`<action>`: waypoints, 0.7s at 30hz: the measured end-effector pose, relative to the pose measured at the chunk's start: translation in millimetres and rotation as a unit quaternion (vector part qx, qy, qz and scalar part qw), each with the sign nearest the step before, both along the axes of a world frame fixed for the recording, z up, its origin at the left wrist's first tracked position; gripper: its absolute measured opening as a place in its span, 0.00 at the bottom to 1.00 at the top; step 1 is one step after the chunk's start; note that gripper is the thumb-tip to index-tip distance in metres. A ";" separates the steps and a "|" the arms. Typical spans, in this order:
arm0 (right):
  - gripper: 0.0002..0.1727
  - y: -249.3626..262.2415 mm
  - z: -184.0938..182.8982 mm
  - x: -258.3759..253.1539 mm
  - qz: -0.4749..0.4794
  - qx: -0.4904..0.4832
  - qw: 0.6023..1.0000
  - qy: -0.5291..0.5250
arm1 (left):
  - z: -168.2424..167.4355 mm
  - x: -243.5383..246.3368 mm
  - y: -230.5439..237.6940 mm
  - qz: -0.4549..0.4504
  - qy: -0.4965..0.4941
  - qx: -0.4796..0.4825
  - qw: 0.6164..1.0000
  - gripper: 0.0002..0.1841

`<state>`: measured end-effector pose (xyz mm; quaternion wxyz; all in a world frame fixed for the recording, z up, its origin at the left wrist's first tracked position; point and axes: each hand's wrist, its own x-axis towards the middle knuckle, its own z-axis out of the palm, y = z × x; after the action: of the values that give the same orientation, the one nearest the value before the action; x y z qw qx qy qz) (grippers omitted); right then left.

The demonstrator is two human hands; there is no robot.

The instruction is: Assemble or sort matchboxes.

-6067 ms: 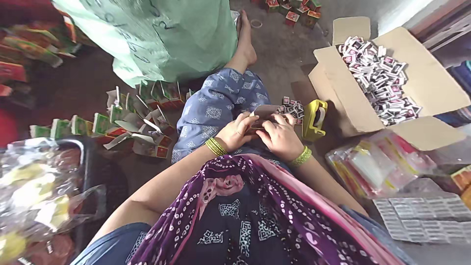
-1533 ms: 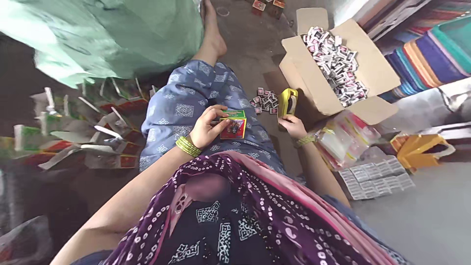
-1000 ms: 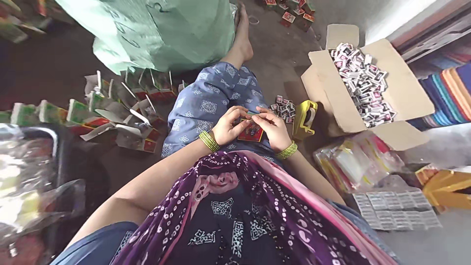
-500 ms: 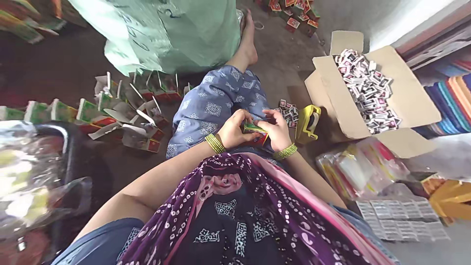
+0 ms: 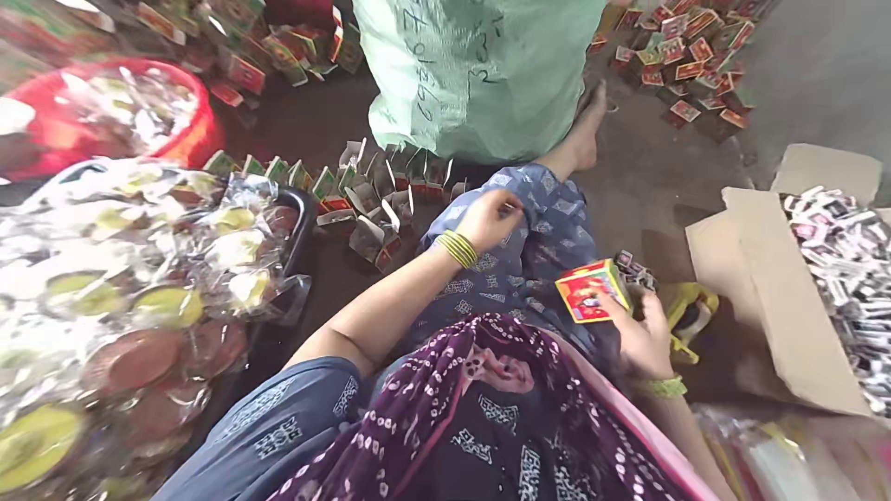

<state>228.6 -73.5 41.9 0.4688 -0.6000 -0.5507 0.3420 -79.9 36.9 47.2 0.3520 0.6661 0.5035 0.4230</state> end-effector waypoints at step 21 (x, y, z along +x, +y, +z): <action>0.31 226.3 146.0 117.5 -0.206 -0.047 0.965 -0.152 | -49.7 -120.1 80.0 0.084 0.353 0.012 0.932 0.13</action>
<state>346.1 152.8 187.9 0.4113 -0.7669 -0.4632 0.1680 -200.0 116.9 -2.4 0.1070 0.7320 0.6442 0.1942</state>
